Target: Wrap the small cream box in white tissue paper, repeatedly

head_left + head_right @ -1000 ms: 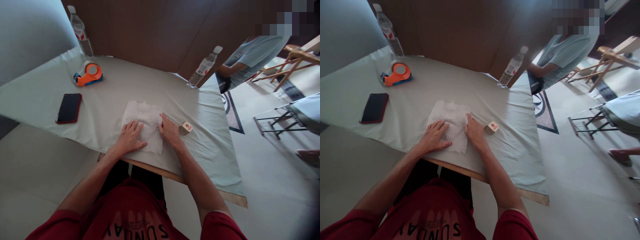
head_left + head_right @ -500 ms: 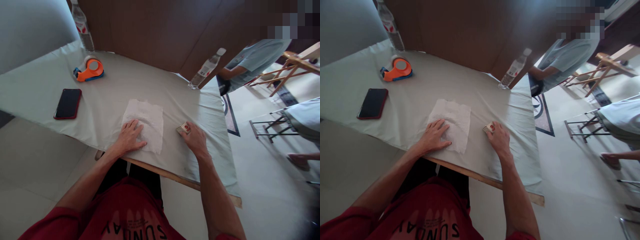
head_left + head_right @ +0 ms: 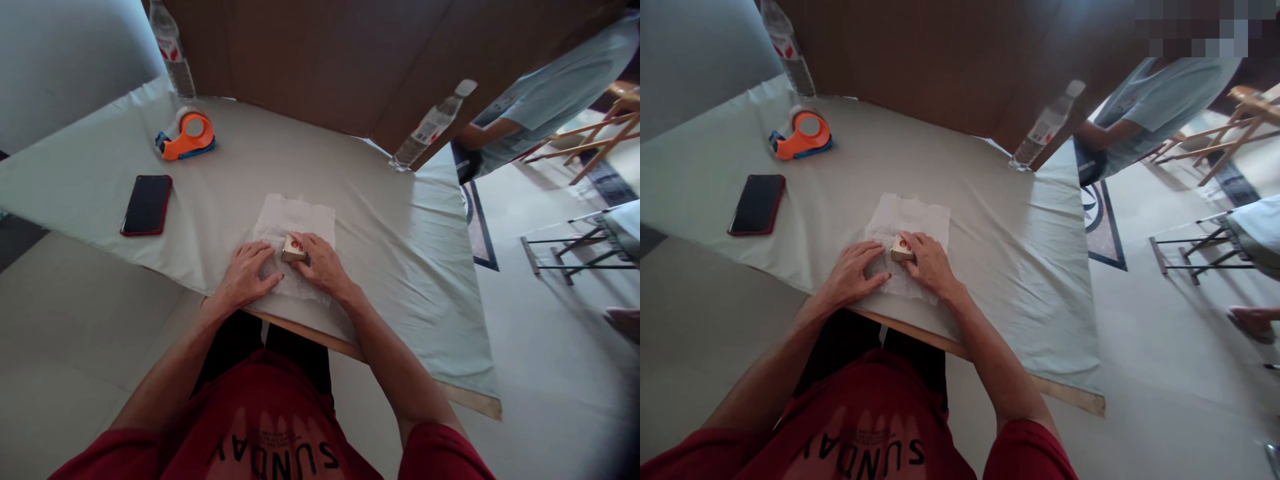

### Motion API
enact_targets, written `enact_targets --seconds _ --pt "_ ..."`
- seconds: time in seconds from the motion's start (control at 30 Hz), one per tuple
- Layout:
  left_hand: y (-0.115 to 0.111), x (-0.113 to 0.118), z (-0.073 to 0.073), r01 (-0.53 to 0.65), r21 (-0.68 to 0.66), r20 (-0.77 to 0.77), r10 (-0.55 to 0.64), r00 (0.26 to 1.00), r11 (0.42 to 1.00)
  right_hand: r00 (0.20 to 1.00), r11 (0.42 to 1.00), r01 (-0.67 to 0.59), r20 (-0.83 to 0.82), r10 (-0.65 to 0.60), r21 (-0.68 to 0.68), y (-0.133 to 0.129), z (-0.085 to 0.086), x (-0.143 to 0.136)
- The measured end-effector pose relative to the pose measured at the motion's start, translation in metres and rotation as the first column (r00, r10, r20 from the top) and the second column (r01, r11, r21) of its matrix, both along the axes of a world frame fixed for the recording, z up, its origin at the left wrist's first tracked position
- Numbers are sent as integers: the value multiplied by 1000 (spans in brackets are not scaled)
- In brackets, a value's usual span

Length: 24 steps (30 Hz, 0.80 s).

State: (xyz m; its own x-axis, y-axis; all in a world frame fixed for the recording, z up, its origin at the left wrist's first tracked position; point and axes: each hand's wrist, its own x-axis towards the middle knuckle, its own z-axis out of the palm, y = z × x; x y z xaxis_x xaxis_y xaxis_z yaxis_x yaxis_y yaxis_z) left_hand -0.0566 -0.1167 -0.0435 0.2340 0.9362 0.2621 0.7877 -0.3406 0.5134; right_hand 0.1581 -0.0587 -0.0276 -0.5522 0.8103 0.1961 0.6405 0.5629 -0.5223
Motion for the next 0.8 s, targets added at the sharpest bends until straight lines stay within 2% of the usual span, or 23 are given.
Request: enact_targets --seconds 0.13,0.27,0.37,0.5,0.67,0.8 --pt "-4 -5 4 62 -19 12 -62 998 998 999 1000 3 -47 -4 -15 2 -12 7" --pt "-19 -13 17 186 -58 -43 -189 981 981 998 999 34 -55 -35 -12 0 -16 8" --pt "-29 -16 23 235 -102 -69 -242 968 967 998 999 45 -54 -45 10 0 -17 6" --pt "-28 -11 20 185 -73 -104 -192 976 980 997 998 55 -62 -53 25 -2 -17 4" --pt "-20 -2 11 157 54 -123 -150 981 986 997 997 74 -33 -74 17 -1 -18 0" --pt "-17 1 11 132 144 -106 -117 987 981 997 999 23 -71 -26 -48 4 -12 5"
